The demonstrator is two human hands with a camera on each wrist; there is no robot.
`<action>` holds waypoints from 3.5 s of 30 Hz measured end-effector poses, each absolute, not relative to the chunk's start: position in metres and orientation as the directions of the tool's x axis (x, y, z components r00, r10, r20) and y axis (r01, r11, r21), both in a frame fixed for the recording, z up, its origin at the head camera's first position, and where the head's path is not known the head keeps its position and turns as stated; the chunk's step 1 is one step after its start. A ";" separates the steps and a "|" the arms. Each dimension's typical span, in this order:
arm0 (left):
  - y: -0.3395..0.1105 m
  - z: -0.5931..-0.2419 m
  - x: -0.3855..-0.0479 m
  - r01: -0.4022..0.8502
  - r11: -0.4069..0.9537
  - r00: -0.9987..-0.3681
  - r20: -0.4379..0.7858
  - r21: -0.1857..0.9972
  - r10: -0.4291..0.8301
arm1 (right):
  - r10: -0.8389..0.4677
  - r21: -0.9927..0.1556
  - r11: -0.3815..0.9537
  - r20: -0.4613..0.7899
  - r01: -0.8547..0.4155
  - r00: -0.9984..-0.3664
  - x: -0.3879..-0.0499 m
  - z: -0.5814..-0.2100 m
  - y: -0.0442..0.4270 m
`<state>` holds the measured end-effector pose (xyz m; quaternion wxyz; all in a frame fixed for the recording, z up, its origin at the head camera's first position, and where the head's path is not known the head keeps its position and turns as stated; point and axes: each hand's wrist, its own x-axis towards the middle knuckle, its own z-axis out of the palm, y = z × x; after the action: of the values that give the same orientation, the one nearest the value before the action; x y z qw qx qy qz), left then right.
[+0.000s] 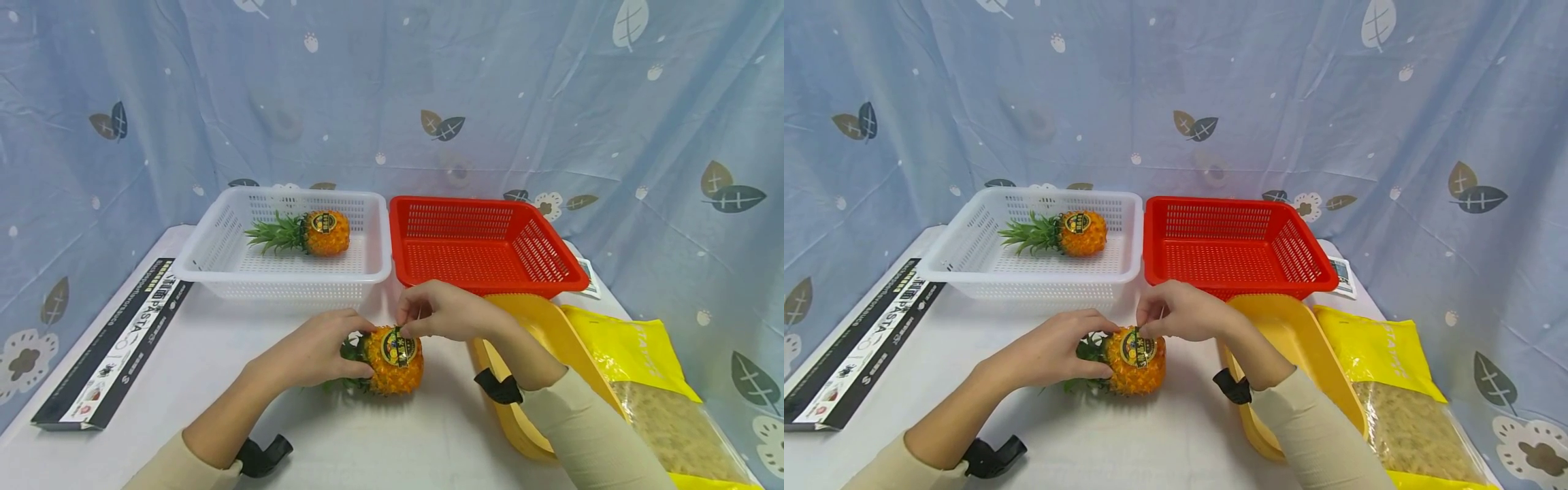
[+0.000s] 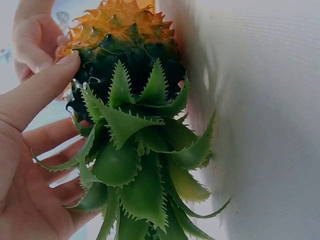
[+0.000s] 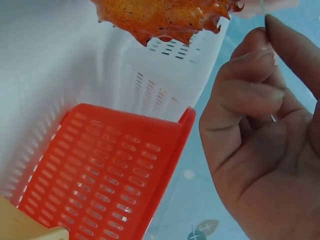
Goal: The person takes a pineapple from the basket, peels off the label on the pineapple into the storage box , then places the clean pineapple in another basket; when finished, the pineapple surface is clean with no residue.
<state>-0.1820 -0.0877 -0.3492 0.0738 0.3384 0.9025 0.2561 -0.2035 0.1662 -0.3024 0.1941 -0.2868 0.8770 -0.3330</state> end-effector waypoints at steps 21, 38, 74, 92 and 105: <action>-0.088 -0.349 -0.183 0.584 0.638 -0.754 0.045 0.502 0.656 | -0.665 -0.850 0.491 -0.224 -0.191 -0.712 -0.210 -0.290 0.197; -0.087 -0.349 -0.184 0.581 0.639 -0.747 0.019 0.504 0.664 | -0.705 -0.867 0.444 -0.184 -0.224 -0.685 -0.209 -0.287 0.230; -0.089 -0.348 -0.187 0.589 0.640 -0.745 0.024 0.494 0.667 | -0.513 -0.807 0.586 -0.304 -0.069 -0.803 -0.217 -0.312 0.331; -0.089 -0.348 -0.185 0.604 0.626 -0.733 0.035 0.493 0.680 | -0.441 -0.699 0.714 -0.414 -0.032 -0.797 -0.219 -0.330 0.324; -0.090 -0.348 -0.184 0.609 0.620 -0.731 0.046 0.495 0.681 | -0.431 -0.660 0.746 -0.378 -0.088 -0.819 -0.222 -0.345 0.314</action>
<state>-0.1838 -0.0905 -0.3484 0.0732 0.3594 0.8970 0.2469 -0.2215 0.3139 -0.3452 0.2632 -0.1448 0.8964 -0.3258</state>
